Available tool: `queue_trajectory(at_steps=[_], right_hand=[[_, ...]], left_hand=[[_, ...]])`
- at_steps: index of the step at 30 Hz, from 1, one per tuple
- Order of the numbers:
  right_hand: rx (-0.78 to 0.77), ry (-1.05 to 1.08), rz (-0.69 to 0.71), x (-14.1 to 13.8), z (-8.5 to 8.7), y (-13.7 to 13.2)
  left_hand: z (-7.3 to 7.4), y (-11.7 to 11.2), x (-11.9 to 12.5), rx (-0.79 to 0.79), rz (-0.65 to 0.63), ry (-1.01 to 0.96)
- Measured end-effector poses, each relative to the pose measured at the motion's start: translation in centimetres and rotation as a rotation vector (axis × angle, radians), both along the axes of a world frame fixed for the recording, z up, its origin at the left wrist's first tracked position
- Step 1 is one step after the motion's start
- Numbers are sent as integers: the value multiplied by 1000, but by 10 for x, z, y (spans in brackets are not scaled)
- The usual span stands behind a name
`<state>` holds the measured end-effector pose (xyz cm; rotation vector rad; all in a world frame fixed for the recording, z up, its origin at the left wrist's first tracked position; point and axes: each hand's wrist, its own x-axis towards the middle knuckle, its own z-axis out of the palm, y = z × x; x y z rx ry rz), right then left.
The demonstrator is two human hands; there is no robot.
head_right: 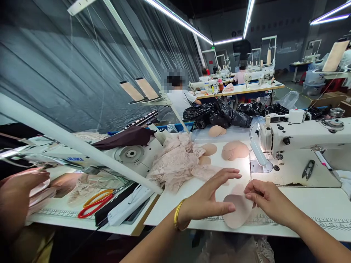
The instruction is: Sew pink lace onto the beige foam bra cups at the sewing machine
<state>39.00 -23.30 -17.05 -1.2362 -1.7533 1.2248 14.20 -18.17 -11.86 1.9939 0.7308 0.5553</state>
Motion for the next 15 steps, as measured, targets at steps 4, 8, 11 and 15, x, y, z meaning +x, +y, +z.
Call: queue_trajectory(at_steps=[4,8,11,15], right_hand=[[373,-246,24,7,17,-6],[1011,-440,-278,17,16,-3],[1197,-523,-311,20,3,7],[1152,-608,-115,27,-19,27]], left_hand=[[-3,35,25,-242,-373,143],[0,51,31,19,-127,166],[5,48,23,533,32,225],[-6,34,18,905,-89,519]])
